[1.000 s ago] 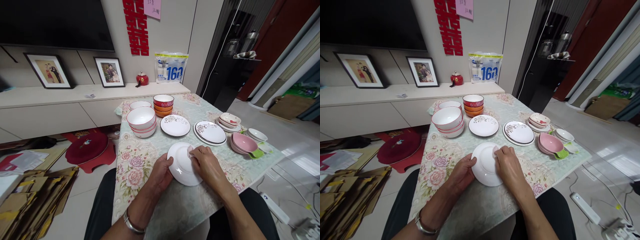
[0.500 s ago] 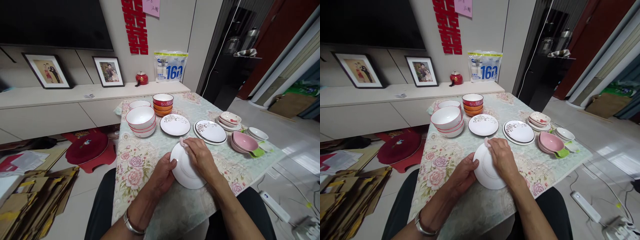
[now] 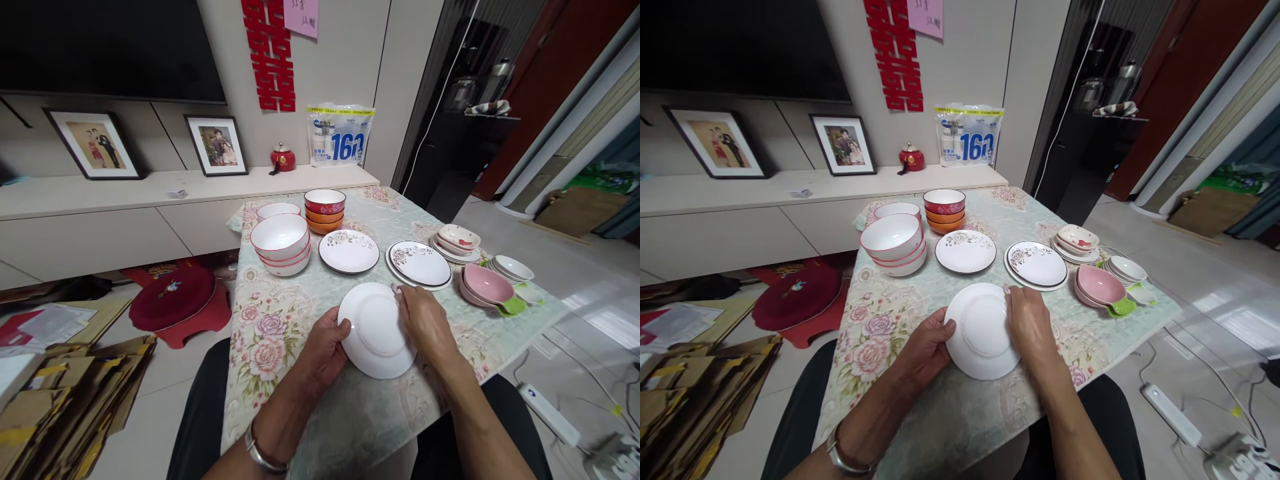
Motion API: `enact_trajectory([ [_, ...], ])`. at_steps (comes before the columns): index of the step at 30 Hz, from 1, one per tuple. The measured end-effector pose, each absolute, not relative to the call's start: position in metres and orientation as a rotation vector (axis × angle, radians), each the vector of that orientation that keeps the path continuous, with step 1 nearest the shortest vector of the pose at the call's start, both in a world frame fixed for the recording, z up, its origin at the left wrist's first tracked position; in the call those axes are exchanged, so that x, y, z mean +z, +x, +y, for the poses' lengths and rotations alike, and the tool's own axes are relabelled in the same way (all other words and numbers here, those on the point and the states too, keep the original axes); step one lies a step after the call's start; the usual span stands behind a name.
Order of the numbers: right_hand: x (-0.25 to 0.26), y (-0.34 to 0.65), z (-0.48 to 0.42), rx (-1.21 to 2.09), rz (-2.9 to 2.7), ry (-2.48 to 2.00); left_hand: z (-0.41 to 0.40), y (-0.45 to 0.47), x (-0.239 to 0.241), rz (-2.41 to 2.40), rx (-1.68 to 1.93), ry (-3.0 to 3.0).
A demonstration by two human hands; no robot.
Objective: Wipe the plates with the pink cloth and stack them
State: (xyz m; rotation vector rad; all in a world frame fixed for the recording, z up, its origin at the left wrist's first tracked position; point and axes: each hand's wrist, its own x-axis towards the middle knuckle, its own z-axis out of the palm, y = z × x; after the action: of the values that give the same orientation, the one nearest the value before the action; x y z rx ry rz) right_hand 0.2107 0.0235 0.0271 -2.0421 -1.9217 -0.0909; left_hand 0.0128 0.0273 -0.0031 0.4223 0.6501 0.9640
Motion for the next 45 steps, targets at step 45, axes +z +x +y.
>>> enact_trajectory([
  [45,0.015,0.206,0.019,-0.153,-2.066,-2.024,0.029,0.015,-0.006,0.712,1.092,0.343],
])
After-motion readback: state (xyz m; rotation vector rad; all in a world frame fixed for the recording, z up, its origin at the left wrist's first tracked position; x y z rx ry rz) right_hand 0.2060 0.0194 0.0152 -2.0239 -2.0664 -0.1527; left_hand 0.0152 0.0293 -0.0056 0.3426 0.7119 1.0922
